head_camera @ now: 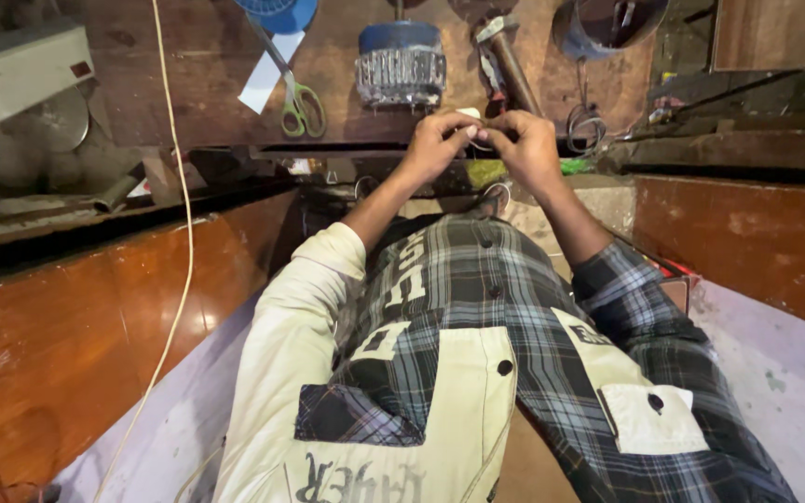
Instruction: The person works on a small electric motor on a cluttered workbench, using pliers to strip and twist wires, then connects a capacitor and tests the assembly by plugging into a wall socket. The person handles the motor, wires, capacitor, and a power cord throughout the process.
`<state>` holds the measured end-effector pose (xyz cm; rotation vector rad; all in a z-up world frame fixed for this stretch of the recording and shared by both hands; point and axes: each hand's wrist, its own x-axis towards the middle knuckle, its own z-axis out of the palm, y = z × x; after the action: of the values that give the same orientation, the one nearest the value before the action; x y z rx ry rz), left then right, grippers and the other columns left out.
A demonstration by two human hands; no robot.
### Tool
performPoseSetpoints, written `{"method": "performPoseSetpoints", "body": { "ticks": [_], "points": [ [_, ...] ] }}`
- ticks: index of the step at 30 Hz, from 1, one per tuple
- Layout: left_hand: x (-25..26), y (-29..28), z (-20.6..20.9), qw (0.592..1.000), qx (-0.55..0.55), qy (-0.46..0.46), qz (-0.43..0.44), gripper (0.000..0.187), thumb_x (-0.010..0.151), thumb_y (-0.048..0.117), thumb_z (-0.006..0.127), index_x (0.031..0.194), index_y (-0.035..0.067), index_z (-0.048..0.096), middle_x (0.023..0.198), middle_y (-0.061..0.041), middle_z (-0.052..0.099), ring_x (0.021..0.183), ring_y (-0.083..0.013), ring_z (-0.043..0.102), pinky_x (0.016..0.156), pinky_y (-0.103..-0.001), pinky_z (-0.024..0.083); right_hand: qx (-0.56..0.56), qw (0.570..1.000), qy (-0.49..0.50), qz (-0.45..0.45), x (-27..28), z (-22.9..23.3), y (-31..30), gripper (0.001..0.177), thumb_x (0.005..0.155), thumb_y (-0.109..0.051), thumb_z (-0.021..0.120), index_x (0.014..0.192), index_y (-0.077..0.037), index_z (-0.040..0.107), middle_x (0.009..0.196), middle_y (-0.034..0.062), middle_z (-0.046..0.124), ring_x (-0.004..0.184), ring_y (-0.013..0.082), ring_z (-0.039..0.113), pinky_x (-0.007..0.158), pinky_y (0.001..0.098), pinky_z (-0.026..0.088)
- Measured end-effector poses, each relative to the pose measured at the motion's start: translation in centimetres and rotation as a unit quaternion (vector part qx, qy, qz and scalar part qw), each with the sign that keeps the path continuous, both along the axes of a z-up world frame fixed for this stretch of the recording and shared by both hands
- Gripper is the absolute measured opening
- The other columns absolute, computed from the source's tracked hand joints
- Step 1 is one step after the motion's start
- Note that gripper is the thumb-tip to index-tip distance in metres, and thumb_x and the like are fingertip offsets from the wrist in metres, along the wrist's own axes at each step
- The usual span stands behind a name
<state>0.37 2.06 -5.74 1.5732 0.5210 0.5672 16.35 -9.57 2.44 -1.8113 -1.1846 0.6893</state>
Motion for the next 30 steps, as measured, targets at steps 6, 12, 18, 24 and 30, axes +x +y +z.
{"method": "performPoseSetpoints", "body": {
  "ticks": [6, 12, 18, 24, 30],
  "points": [
    [0.3, -0.1, 0.0, 0.989, -0.144, 0.025, -0.022, 0.019, 0.102, 0.015, 0.065, 0.109, 0.000, 0.074, 0.094, -0.001, 0.073, 0.071, -0.0061, 0.060, 0.062, -0.025, 0.052, -0.033, 0.999, 0.010, -0.015, -0.4, 1.3, -0.3, 0.024, 0.091, -0.016, 0.085, 0.103, -0.002, 0.070, 0.090, 0.0130, 0.072, 0.076, 0.0276, 0.072, 0.068, 0.0345, 0.054],
    [0.2, 0.1, -0.6, 0.988, -0.151, 0.028, -0.034, 0.021, 0.103, 0.016, 0.063, 0.112, 0.000, 0.073, 0.094, -0.001, 0.074, 0.070, -0.0049, 0.059, 0.062, -0.024, 0.051, 0.105, 0.944, -0.297, 0.096, -0.4, 4.1, -0.3, 0.020, 0.098, -0.013, 0.077, 0.116, -0.006, 0.071, 0.106, 0.0105, 0.070, 0.084, 0.0315, 0.070, 0.069, 0.0401, 0.055],
    [0.0, 0.8, -0.3, 0.983, -0.179, 0.011, -0.030, 0.021, 0.104, 0.016, 0.063, 0.114, 0.000, 0.071, 0.092, -0.001, 0.071, 0.069, -0.0058, 0.061, 0.063, -0.025, 0.053, 0.144, 0.911, -0.351, 0.164, 0.7, 5.1, 0.8, 0.025, 0.091, -0.009, 0.074, 0.116, -0.005, 0.072, 0.105, 0.0087, 0.070, 0.084, 0.0284, 0.070, 0.070, 0.0386, 0.056],
    [0.0, 0.4, 2.7, 0.987, -0.162, -0.002, 0.014, 0.015, 0.100, 0.012, 0.063, 0.112, 0.003, 0.064, 0.095, 0.000, 0.070, 0.076, -0.0057, 0.064, 0.062, -0.025, 0.056, 0.139, 0.917, -0.335, 0.164, 0.6, 4.6, 1.0, 0.019, 0.094, -0.010, 0.078, 0.111, -0.004, 0.073, 0.097, 0.0097, 0.069, 0.081, 0.0294, 0.070, 0.069, 0.0394, 0.056],
    [-0.7, -0.2, 4.9, 0.999, -0.020, 0.008, 0.034, 0.009, 0.100, 0.007, 0.066, 0.108, 0.001, 0.063, 0.088, -0.004, 0.072, 0.071, -0.0086, 0.067, 0.064, -0.026, 0.056, 0.138, 0.939, -0.290, 0.123, -0.2, 3.5, 1.4, 0.017, 0.094, -0.011, 0.078, 0.108, -0.005, 0.072, 0.101, 0.0112, 0.071, 0.083, 0.0314, 0.071, 0.071, 0.0392, 0.057]
  ]
}}
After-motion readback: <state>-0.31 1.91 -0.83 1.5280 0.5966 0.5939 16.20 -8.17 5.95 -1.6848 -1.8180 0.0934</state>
